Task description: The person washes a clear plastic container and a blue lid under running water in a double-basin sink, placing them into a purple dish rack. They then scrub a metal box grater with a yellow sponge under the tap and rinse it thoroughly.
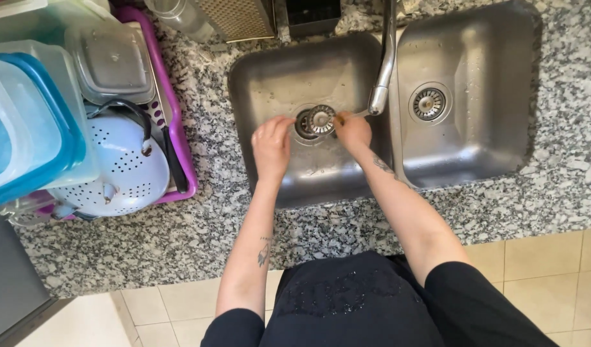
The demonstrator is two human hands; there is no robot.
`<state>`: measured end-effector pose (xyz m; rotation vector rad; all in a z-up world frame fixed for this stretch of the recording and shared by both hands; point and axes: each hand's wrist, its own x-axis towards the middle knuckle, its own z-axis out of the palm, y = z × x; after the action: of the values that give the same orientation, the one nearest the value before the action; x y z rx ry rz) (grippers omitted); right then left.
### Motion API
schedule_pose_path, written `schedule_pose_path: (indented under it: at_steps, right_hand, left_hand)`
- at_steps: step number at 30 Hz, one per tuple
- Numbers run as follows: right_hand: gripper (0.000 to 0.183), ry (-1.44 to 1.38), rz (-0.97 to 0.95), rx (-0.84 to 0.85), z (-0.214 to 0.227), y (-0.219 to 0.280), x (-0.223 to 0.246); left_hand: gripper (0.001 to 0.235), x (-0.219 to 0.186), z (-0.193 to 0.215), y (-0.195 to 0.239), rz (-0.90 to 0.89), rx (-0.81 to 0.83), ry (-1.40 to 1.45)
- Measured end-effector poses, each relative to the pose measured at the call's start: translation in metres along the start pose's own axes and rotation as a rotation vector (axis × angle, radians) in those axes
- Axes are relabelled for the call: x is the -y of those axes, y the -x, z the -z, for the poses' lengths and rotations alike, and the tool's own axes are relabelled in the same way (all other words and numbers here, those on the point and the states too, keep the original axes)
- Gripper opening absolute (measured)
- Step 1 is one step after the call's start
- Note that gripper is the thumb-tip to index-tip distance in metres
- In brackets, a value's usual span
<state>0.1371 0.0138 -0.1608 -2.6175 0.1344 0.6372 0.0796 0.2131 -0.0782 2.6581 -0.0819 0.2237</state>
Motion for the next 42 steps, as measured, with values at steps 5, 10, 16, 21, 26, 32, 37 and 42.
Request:
schedule_pose_path:
  at_steps: [5, 10, 16, 21, 26, 32, 37, 42]
  right_hand:
    - [0.029, 0.129, -0.005, 0.045, -0.029, -0.006, 0.014]
    - [0.025, 0.208, 0.017, -0.028, -0.048, -0.012, 0.015]
    - [0.043, 0.070, 0.020, 0.072, 0.037, 0.037, 0.066]
    - [0.056, -0.418, 0.173, 0.102, 0.095, 0.074, 0.132]
    - [0.030, -0.782, 0.523, -0.551, 0.169, 0.051, 0.177]
    - [0.034, -1.182, -0.003, -0.701, 0.199, -0.003, 0.186]
    - [0.034, -1.141, 0.144, -0.704, 0.188, -0.023, 0.193]
    - [0.032, -1.148, 0.202, -0.724, 0.180, -0.024, 0.206]
  left_hand:
    - [0.034, 0.012, 0.010, 0.020, 0.149, -0.013, 0.025]
    - [0.032, 0.015, 0.003, 0.028, 0.157, -0.009, 0.058]
    - [0.031, 0.002, 0.020, 0.019, 0.258, 0.014, 0.171]
    - [0.026, -0.043, 0.094, -0.064, -0.013, -0.245, 0.152]
    - [0.039, -0.090, 0.178, -0.168, -0.316, -0.421, -0.201]
    - [0.047, -0.067, 0.155, -0.235, -0.358, -0.177, -0.586]
    - [0.030, -0.059, 0.148, -0.238, -0.420, -0.085, -0.561]
    - [0.020, -0.061, 0.149, -0.236, -0.428, -0.122, -0.456]
